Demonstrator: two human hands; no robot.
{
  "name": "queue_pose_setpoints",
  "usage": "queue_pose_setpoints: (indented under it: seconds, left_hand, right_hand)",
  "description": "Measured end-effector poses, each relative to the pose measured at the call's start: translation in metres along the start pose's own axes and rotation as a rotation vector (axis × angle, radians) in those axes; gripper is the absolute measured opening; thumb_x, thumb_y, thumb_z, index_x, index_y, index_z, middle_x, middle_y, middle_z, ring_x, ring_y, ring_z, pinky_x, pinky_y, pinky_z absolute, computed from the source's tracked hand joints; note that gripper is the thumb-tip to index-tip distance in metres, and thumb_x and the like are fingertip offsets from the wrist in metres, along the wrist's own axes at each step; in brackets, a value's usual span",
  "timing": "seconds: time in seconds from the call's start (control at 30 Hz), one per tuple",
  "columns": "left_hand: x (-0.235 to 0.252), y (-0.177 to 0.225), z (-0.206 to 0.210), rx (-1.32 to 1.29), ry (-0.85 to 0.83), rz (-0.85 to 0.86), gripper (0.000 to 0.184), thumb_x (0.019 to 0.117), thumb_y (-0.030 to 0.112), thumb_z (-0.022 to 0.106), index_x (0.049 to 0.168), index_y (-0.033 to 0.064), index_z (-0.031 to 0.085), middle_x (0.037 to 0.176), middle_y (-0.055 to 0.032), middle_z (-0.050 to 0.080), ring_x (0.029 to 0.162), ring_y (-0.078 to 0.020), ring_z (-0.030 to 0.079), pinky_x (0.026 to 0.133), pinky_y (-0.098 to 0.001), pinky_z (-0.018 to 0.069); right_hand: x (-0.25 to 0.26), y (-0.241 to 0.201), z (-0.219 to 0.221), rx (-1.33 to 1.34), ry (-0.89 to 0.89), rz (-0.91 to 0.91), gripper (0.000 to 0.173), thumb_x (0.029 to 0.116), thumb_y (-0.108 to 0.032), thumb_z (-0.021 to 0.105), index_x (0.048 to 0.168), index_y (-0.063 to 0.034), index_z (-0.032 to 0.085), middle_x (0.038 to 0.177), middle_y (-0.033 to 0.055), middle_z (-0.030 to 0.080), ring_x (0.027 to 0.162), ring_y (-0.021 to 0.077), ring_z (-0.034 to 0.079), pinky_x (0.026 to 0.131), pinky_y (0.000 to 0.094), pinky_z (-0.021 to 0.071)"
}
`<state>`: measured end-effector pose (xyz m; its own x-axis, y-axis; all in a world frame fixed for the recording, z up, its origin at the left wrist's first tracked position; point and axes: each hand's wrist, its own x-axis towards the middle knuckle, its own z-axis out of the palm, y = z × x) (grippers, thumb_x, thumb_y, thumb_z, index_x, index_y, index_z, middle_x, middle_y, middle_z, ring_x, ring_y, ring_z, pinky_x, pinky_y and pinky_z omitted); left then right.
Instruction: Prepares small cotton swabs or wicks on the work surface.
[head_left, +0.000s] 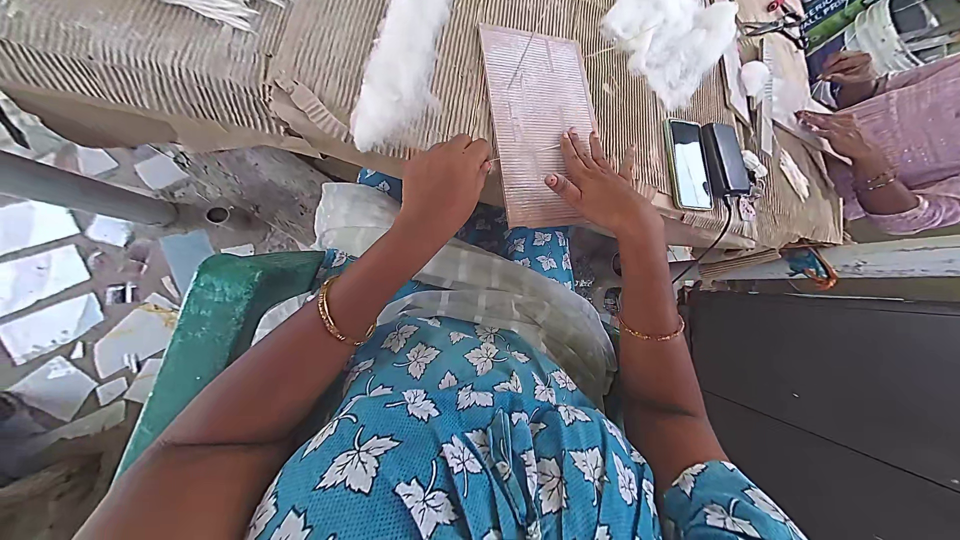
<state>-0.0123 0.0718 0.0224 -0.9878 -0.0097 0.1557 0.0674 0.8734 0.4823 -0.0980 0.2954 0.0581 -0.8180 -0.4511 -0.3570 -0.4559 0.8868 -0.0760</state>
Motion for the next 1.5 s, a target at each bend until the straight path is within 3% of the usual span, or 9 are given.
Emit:
queue_pose_setpoints:
  seconds: [0.17, 0.3, 0.43, 0.6, 0.77, 1.03, 1.2, 1.33, 1.5]
  left_hand:
    - [-0.009, 0.0, 0.004, -0.03, 0.029, 0.04, 0.025, 0.1085, 0.017, 0.051, 0.111, 0.0008, 0.069, 0.103, -0.0222, 0.069, 0.092, -0.0433, 0.07, 0.072, -0.059, 0.0543]
    - [-0.019, -0.01, -0.001, -0.235, 0.088, 0.017, 0.023, 0.1075, 0.018, 0.054, 0.114, 0.0044, 0.071, 0.103, -0.0172, 0.071, 0.091, -0.0348, 0.07, 0.076, -0.055, 0.0549]
    - [-0.027, -0.024, -0.011, -0.55, 0.07, -0.065, 0.021, 0.1074, 0.024, 0.055, 0.113, 0.0104, 0.07, 0.094, -0.0042, 0.071, 0.08, -0.0136, 0.067, 0.075, -0.0372, 0.0553]
    - [-0.043, -0.039, -0.013, -0.855, 0.072, -0.074, 0.017, 0.1057, 0.018, 0.058, 0.111, 0.0062, 0.069, 0.09, 0.0, 0.07, 0.078, -0.004, 0.066, 0.073, -0.0224, 0.0562]
    - [-0.052, -0.048, -0.015, -0.981, 0.096, -0.14, 0.014, 0.1047, 0.018, 0.06, 0.109, 0.0083, 0.07, 0.086, 0.0035, 0.069, 0.077, -0.002, 0.065, 0.073, -0.0198, 0.0543]
    - [-0.05, -0.068, -0.011, -1.063, 0.183, -0.148, 0.014, 0.1064, 0.017, 0.057, 0.109, 0.0072, 0.067, 0.081, 0.0025, 0.065, 0.071, -0.0024, 0.061, 0.068, -0.0198, 0.0519]
    - [-0.051, -0.07, 0.001, -1.092, 0.219, -0.189, 0.013, 0.1069, 0.016, 0.056, 0.108, 0.0068, 0.065, 0.077, 0.0001, 0.062, 0.064, -0.0057, 0.058, 0.061, -0.0216, 0.0495]
    - [-0.051, -0.071, 0.002, -1.092, 0.045, -0.322, 0.017, 0.1086, 0.019, 0.054, 0.111, 0.0061, 0.064, 0.078, -0.0042, 0.062, 0.067, -0.0122, 0.059, 0.066, -0.0307, 0.0515]
    - [-0.05, -0.068, -0.011, -0.896, -0.216, -0.28, 0.024, 0.1108, 0.025, 0.048, 0.116, 0.0074, 0.064, 0.09, -0.0104, 0.066, 0.081, -0.0241, 0.064, 0.078, -0.0471, 0.0525]
  right_hand:
    - [-0.036, 0.011, 0.007, 0.01, 0.0, -0.01, 0.09, 0.0986, -0.076, 0.018, 0.167, -0.0171, 0.015, 0.173, 0.0004, 0.012, 0.16, 0.0337, -0.001, 0.113, 0.0776, -0.0125]
    - [-0.064, 0.019, 0.015, 0.24, 0.289, -0.15, 0.085, 0.102, -0.07, 0.015, 0.166, -0.0132, 0.018, 0.172, 0.0014, 0.017, 0.16, 0.0312, 0.006, 0.117, 0.0753, -0.0042]
    - [-0.055, -0.003, 0.019, 0.775, 0.557, -0.235, 0.079, 0.1078, -0.058, 0.026, 0.164, -0.004, 0.015, 0.172, 0.0087, 0.016, 0.157, 0.0139, 0.019, 0.128, 0.0386, 0.0168]
    - [-0.026, -0.064, 0.01, 1.407, 0.57, -0.117, 0.042, 0.1118, -0.03, 0.038, 0.146, -0.0093, 0.051, 0.135, -0.0006, 0.063, 0.115, 0.0088, 0.064, 0.098, 0.0282, 0.0527]
    - [0.003, -0.102, -0.005, 1.615, 0.558, -0.115, 0.023, 0.1085, -0.015, 0.049, 0.107, -0.009, 0.071, 0.097, -0.0037, 0.072, 0.087, 0.0041, 0.068, 0.08, 0.0207, 0.0562]
    - [0.029, -0.136, -0.023, 1.571, 0.548, -0.199, 0.019, 0.1046, -0.007, 0.055, 0.094, -0.0091, 0.071, 0.082, -0.0042, 0.069, 0.074, 0.0023, 0.064, 0.075, 0.0184, 0.0553]
    - [0.034, -0.146, -0.047, 1.457, 0.555, -0.224, 0.014, 0.1072, -0.019, 0.054, 0.104, -0.017, 0.067, 0.091, -0.0108, 0.067, 0.085, -0.0025, 0.064, 0.082, 0.0142, 0.0534]
    - [0.044, -0.153, -0.086, 1.28, 0.564, -0.226, 0.01, 0.1084, -0.025, 0.052, 0.108, -0.0223, 0.062, 0.095, -0.0153, 0.064, 0.089, -0.0062, 0.063, 0.084, 0.0121, 0.0521]
    - [0.126, -0.178, -0.121, 0.84, 0.513, -0.384, 0.014, 0.1045, -0.016, 0.057, 0.103, -0.0072, 0.068, 0.083, -0.0077, 0.066, 0.077, -0.0004, 0.064, 0.076, 0.0189, 0.055]
